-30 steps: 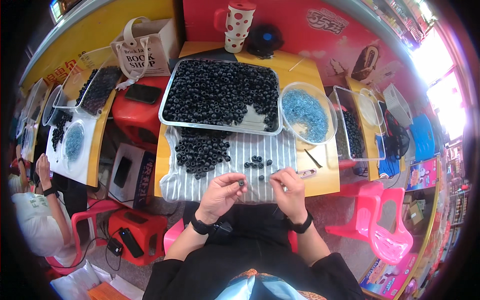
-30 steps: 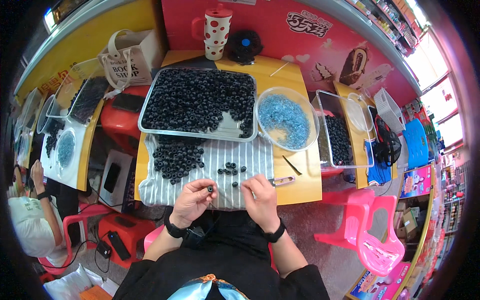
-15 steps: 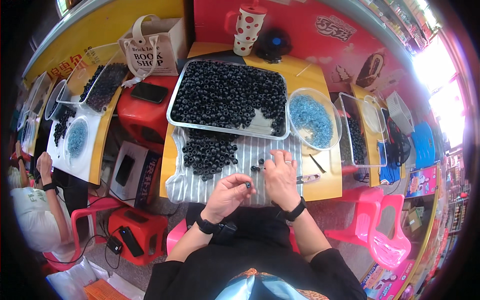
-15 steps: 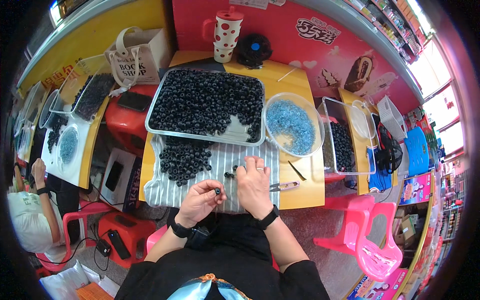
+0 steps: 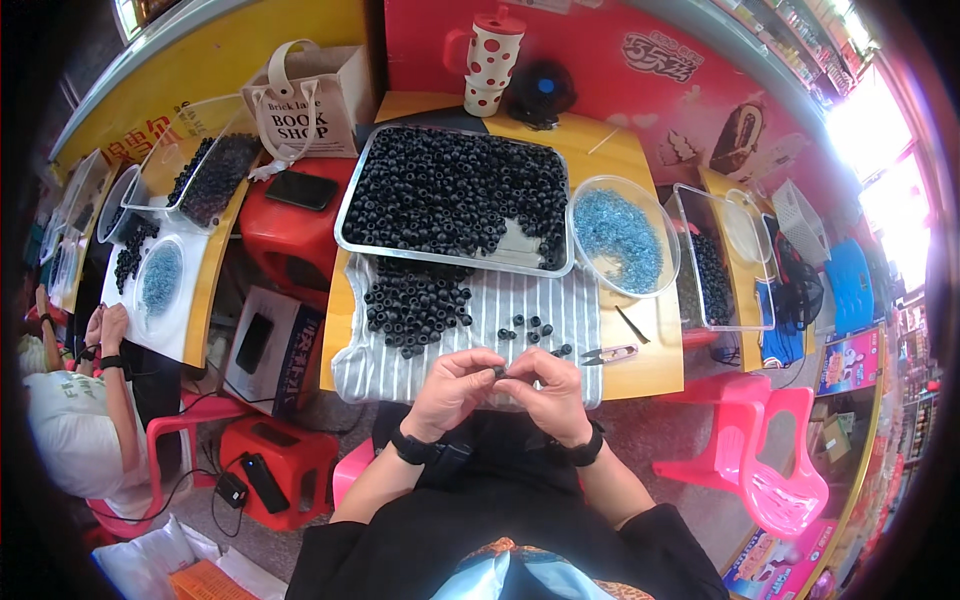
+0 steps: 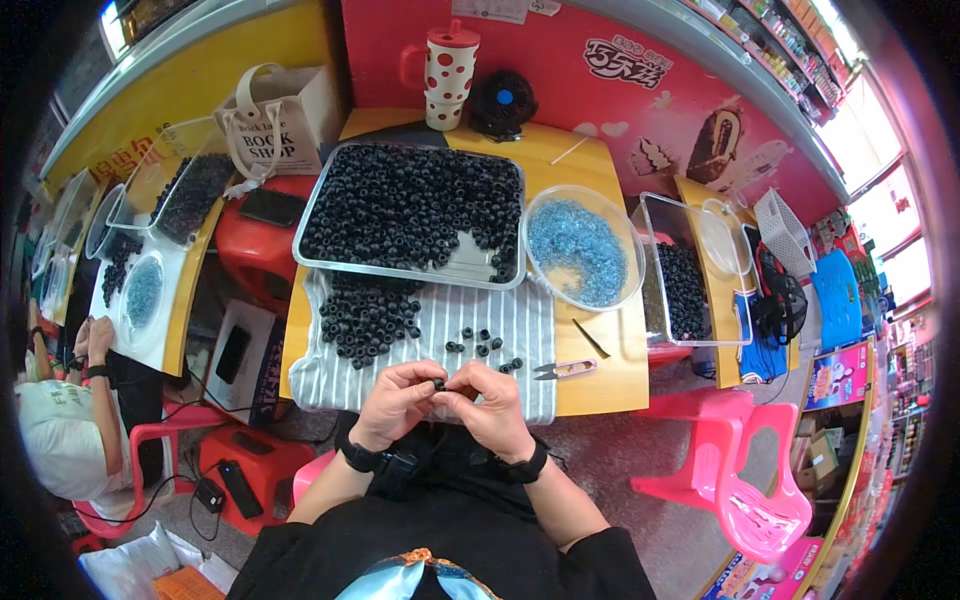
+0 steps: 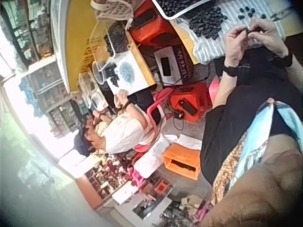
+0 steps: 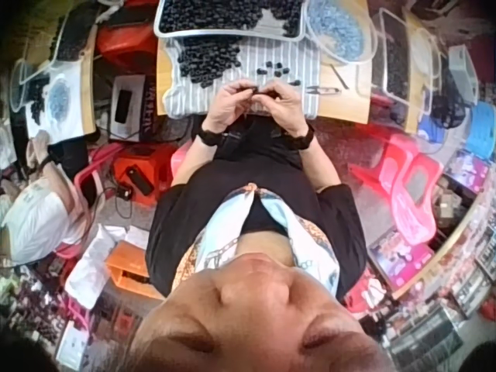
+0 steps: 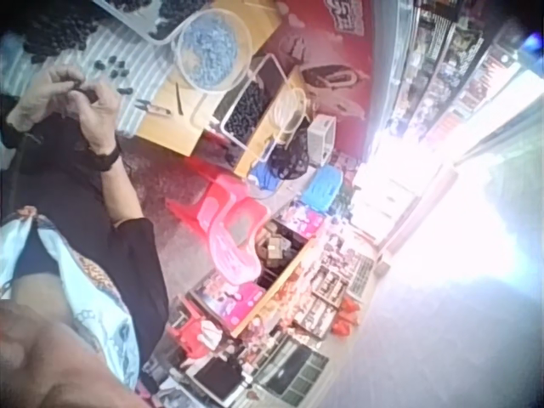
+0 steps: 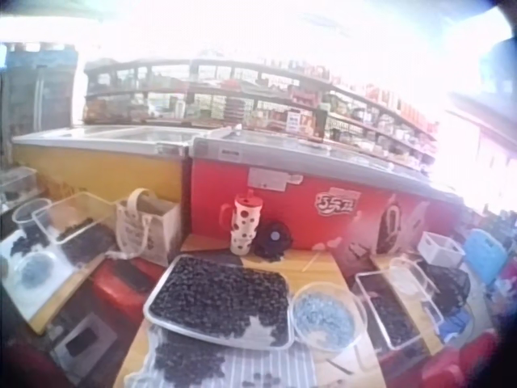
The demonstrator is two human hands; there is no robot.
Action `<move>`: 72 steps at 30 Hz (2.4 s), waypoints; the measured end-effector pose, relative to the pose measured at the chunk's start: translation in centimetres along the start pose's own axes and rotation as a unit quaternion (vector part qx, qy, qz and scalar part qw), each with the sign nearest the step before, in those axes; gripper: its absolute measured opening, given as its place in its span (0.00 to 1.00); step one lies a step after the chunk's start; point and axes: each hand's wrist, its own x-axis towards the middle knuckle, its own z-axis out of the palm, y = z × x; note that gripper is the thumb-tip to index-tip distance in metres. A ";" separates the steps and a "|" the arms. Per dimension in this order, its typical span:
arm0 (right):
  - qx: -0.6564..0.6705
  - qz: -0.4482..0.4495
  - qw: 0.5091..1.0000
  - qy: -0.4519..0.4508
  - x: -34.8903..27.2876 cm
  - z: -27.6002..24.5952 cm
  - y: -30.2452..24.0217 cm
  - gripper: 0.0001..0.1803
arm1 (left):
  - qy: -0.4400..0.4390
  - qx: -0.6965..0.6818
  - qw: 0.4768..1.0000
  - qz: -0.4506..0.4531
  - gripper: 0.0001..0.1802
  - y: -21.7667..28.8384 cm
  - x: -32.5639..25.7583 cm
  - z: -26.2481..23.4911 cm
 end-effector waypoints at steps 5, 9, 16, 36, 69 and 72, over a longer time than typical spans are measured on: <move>-0.007 -0.009 1.000 0.000 0.0 0.4 0.1 0.09 | -0.014 0.011 1.000 0.010 0.11 -0.1 0.0 -0.1; -0.035 -0.018 0.999 -0.017 0.2 0.2 0.0 0.09 | -0.022 0.025 0.999 0.009 0.11 0.0 -0.1 0.0; 0.010 0.076 0.993 -0.092 0.7 -1.4 -0.8 0.10 | 0.007 0.044 0.999 -0.025 0.21 0.2 0.1 0.7; -0.094 -0.002 0.995 -0.040 -0.7 -5.2 -0.8 0.10 | -0.050 0.048 0.992 -0.101 0.24 1.0 0.1 0.6; -0.375 -0.065 0.924 -0.043 2.7 0.7 0.8 0.04 | 0.137 0.265 0.947 0.120 0.09 2.7 -0.1 0.9; -0.427 -0.057 0.899 -0.077 3.1 1.3 1.7 0.03 | 0.103 0.227 0.962 0.111 0.14 2.2 -0.9 0.2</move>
